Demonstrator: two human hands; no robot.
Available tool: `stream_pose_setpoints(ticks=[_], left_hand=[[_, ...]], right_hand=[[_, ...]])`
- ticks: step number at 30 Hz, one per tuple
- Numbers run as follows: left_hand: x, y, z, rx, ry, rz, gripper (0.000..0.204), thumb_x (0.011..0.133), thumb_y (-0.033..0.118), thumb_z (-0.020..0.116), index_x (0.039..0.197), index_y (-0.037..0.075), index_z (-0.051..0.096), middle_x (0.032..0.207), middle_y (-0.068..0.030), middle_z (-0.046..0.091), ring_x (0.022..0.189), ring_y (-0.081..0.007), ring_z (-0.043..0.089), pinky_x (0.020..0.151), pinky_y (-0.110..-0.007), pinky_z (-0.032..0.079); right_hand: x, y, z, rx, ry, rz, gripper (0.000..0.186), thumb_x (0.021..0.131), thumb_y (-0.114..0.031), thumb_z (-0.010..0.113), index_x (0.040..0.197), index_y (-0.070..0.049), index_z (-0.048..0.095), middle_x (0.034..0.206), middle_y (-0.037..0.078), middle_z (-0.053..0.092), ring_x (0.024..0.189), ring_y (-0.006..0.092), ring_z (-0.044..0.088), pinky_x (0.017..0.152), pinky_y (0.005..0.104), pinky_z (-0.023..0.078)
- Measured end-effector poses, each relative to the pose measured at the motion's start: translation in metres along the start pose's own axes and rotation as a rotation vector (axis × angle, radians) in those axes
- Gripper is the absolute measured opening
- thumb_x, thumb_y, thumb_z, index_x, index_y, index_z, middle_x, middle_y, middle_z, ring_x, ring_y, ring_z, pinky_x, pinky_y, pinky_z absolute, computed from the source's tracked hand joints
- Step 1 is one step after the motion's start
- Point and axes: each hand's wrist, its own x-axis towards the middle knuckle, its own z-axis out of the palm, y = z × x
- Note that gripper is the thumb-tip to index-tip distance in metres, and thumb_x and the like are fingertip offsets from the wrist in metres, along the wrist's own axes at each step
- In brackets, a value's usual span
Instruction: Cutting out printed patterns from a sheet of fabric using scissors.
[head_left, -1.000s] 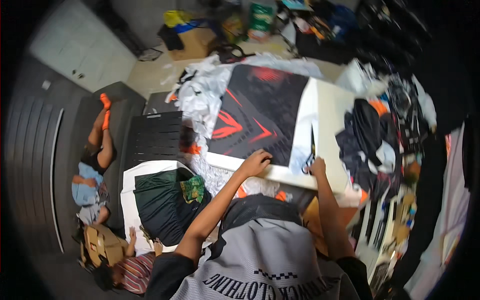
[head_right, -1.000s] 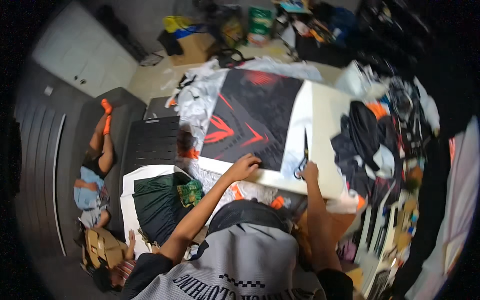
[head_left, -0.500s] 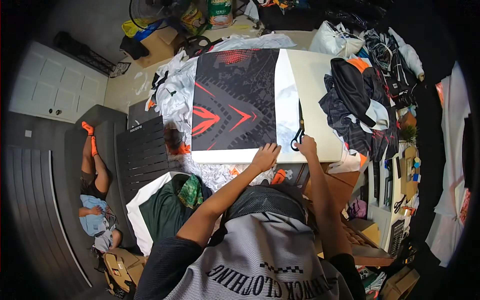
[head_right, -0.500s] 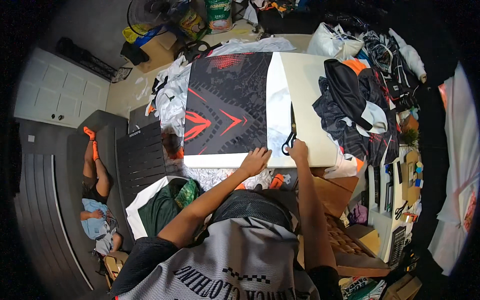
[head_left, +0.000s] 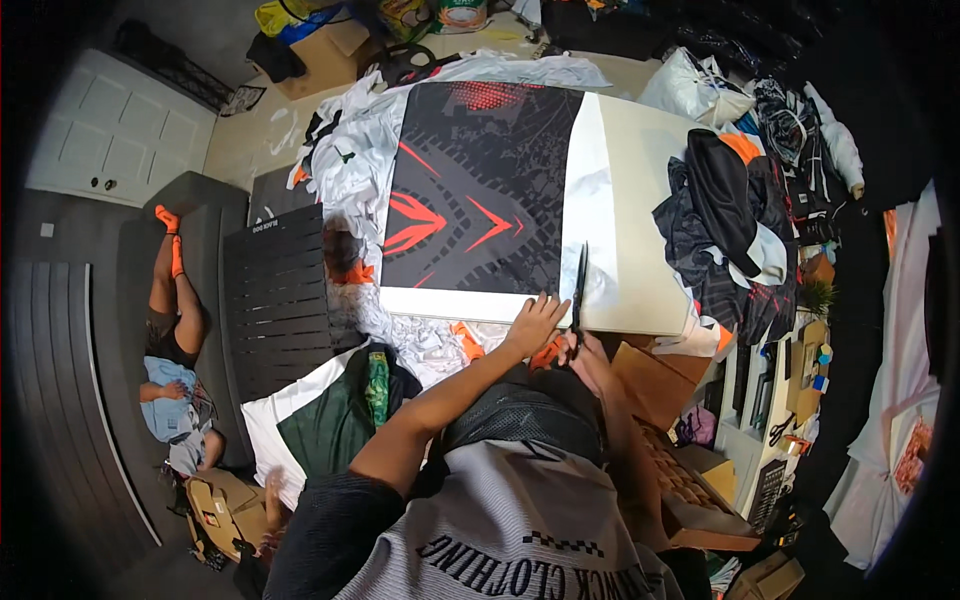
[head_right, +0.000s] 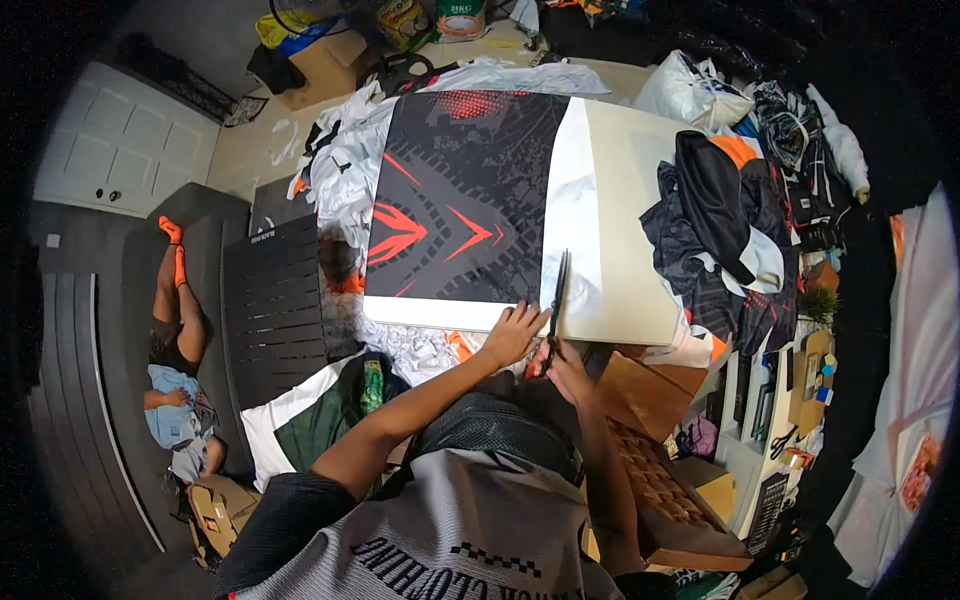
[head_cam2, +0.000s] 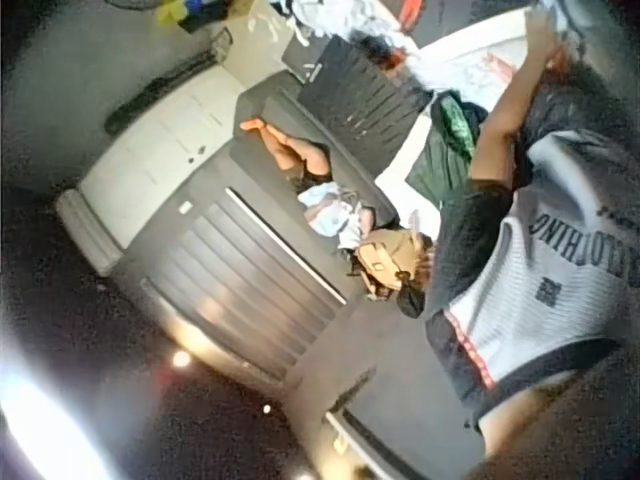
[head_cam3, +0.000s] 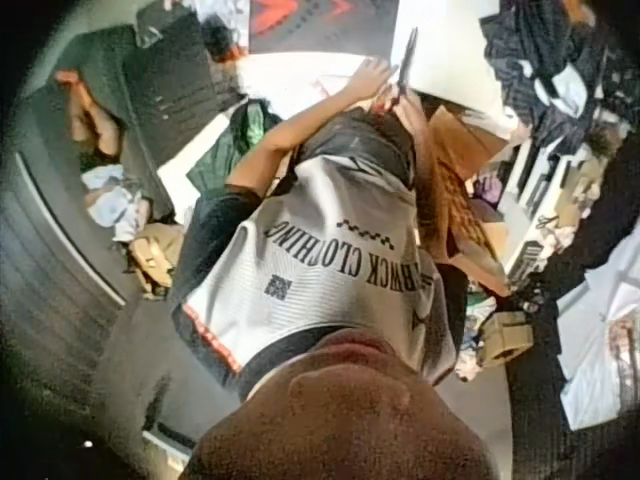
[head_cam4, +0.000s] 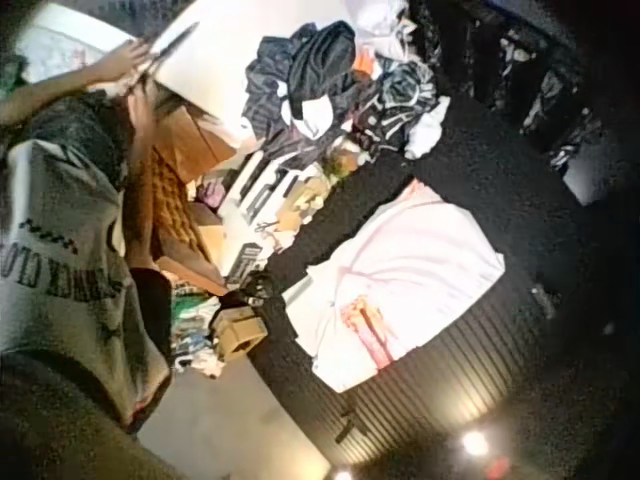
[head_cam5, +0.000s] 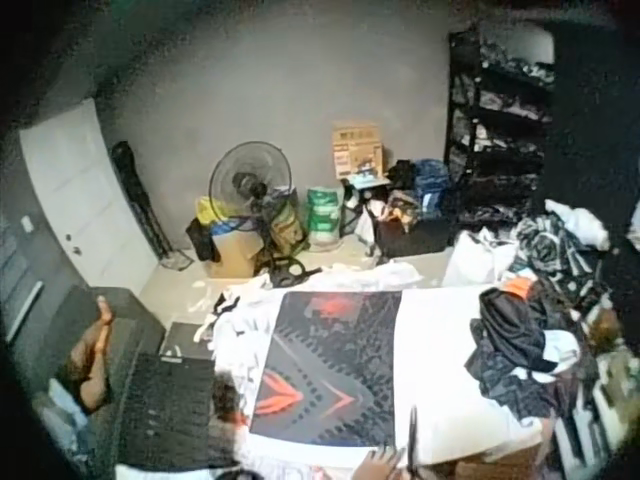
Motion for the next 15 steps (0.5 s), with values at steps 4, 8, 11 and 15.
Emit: stream_pose_setpoints(ticks=[4, 8, 11, 15], left_hand=[[-0.012, 0.005, 0.011, 0.024, 0.016, -0.011, 0.06, 0.083, 0.029, 0.056, 0.135, 0.002, 0.042, 0.133, -0.0175, 0.043, 0.118, -0.0347, 0.043, 0.091, -0.039, 0.037], [-0.018, 0.005, 0.019, 0.083, -0.017, -0.013, 0.059, 0.084, 0.028, 0.055, 0.135, 0.002, 0.043, 0.138, -0.0192, 0.04, 0.125, -0.0366, 0.039, 0.095, -0.04, 0.036], [-0.016, 0.008, 0.019, 0.198, -0.148, -0.008, 0.055, 0.083, 0.028, 0.056, 0.13, 0.002, 0.048, 0.14, -0.0202, 0.039, 0.127, -0.0384, 0.037, 0.096, -0.042, 0.035], [-0.012, 0.014, 0.012, -0.03, -0.09, -0.098, 0.053, 0.081, 0.029, 0.057, 0.127, 0.002, 0.051, 0.14, -0.0193, 0.039, 0.126, -0.0396, 0.038, 0.096, -0.043, 0.034]], right_hand=[[-0.006, 0.011, 0.003, -0.121, -0.036, 0.081, 0.02, 0.093, -0.024, 0.057, 0.093, -0.004, 0.053, 0.083, 0.008, 0.056, 0.07, 0.0149, 0.053, 0.064, 0.0247, 0.043], [-0.006, 0.019, 0.008, -0.302, -0.014, 0.11, 0.029, 0.095, -0.034, 0.056, 0.09, -0.006, 0.051, 0.081, 0.007, 0.053, 0.071, 0.0152, 0.052, 0.064, 0.026, 0.042], [-0.002, 0.02, 0.008, -0.383, 0.047, 0.143, 0.034, 0.096, -0.04, 0.055, 0.09, -0.006, 0.052, 0.08, 0.007, 0.053, 0.07, 0.0147, 0.051, 0.064, 0.0262, 0.043], [-0.003, 0.02, 0.003, -0.313, 0.072, 0.096, 0.037, 0.095, -0.042, 0.055, 0.089, -0.006, 0.052, 0.079, 0.006, 0.053, 0.069, 0.0142, 0.052, 0.063, 0.0263, 0.044]])
